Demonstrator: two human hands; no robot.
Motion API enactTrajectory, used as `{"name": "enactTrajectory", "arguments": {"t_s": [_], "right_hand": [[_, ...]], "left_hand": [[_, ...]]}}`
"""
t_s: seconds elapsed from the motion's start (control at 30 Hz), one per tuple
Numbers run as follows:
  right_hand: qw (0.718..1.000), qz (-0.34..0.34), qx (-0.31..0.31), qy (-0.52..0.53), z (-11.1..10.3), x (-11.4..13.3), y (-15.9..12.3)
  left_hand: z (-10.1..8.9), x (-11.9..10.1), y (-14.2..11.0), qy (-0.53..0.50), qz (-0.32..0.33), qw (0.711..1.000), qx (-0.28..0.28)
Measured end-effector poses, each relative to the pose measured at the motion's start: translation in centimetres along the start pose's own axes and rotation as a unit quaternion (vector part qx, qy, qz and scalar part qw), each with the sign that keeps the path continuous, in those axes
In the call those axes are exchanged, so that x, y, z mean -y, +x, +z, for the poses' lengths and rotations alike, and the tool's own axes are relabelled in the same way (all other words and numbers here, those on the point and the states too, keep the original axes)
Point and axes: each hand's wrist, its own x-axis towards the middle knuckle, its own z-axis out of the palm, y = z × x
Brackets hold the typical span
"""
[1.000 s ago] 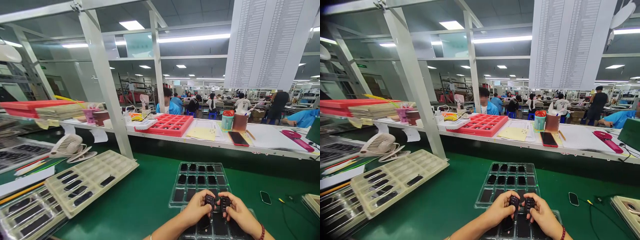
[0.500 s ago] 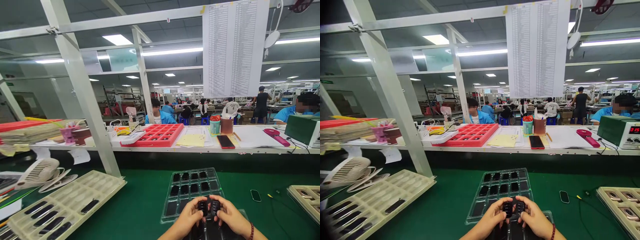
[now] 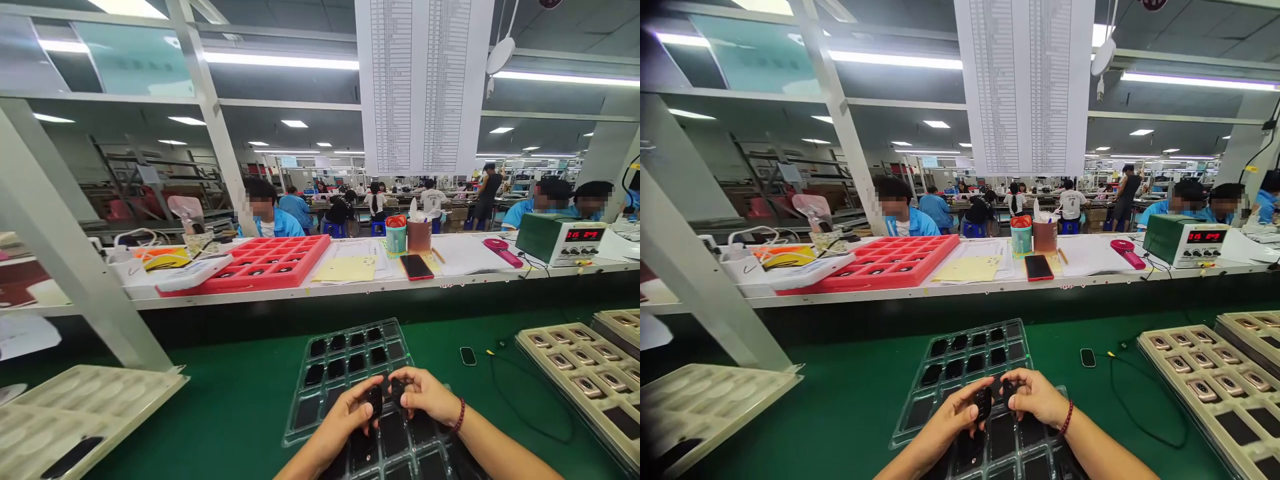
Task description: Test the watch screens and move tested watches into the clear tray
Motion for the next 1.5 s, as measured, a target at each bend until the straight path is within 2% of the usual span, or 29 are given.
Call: {"name": "enactTrajectory", "arguments": {"t_s": [0.3, 0.8, 1.03, 1.3, 1.5], "right_hand": [[0.999, 0.007, 0.019, -0.034, 0.1, 0.7, -0.2], [0.996, -0.003, 0.03, -0.083, 0.2, 0.5, -0.2], [0.995, -0.001, 0.027, -0.097, 0.2, 0.4, -0.3], [0.994, 0.005, 0.031, -0.109, 0.6, 1.1, -0.6], [0.995, 0.013, 0.02, -0.1, 0.8, 0.8, -0.7]], "left_hand": [[0.1, -0.2, 0.1, 0.008, -0.005, 1.0, 0.002], [0.0, 0.0, 0.1, -0.001, -0.007, 1.0, 0.005], [-0.4, 1.0, 0.6, 0.001, -0.004, 1.0, 0.005], [0.3, -0.4, 0.1, -0.003, -0.016, 1.0, 0.008], [0.2, -0.2, 0.3, -0.012, -0.014, 1.0, 0.0]]}}
